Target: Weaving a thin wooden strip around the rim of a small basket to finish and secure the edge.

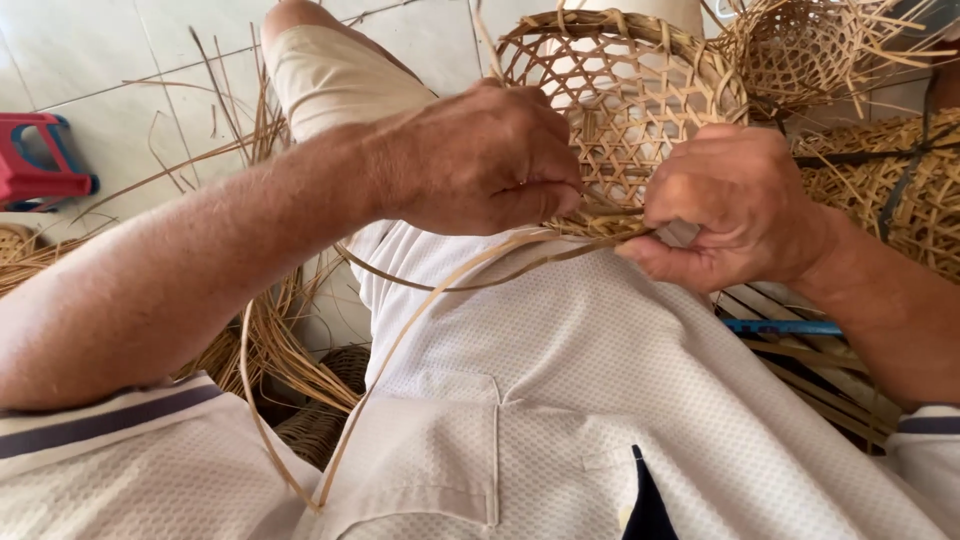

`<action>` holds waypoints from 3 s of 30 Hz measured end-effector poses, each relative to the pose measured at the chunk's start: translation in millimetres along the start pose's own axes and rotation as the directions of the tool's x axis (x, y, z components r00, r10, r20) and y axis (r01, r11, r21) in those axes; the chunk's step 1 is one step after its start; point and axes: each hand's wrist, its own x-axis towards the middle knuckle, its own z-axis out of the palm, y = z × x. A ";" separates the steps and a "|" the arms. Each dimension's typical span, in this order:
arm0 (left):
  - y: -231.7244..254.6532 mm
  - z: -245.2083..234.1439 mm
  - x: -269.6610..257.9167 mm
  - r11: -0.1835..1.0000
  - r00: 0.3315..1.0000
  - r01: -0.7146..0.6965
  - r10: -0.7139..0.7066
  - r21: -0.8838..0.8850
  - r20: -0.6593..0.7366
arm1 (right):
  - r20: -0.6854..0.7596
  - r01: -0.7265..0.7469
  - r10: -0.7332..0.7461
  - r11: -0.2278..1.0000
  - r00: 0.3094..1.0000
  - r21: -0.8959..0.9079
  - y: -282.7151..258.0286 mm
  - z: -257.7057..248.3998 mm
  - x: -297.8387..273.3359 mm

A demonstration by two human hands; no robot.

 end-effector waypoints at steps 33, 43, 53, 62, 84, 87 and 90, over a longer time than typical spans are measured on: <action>28.5 21.3 1.8 0.672 0.986 0.062 0.073 0.738 -0.150 | -0.052 -0.062 0.062 0.998 0.997 0.017 0.8 -4.3 -12.1; 18.7 12.6 -6.9 0.744 0.986 0.030 0.089 0.667 -0.143 | 0.010 -0.104 0.104 0.994 0.995 -0.039 1.8 -8.1 0.1; 20.6 16.0 -16.9 0.764 0.969 0.081 0.091 0.640 -0.231 | 0.098 -0.116 0.128 0.986 0.987 -0.117 -4.5 -11.6 4.2; 22.4 -19.1 -27.0 0.999 0.957 -0.030 0.037 0.028 -0.289 | 0.126 -0.066 0.083 0.989 0.989 -0.129 14.0 -12.3 -0.4; 29.2 5.6 -29.3 0.836 0.895 0.246 -0.003 0.490 -0.445 | 0.095 -0.082 0.088 0.995 0.992 -0.064 24.5 -11.5 8.9; 30.6 9.6 -24.8 0.797 0.907 0.233 0.029 0.558 -0.420 | 0.094 -0.089 0.097 0.992 0.991 -0.087 24.7 -12.6 3.2; 44.4 21.2 -21.9 0.655 0.890 0.316 0.045 0.686 -0.454 | 0.099 -0.128 0.132 0.991 0.986 -0.047 21.3 -17.1 7.9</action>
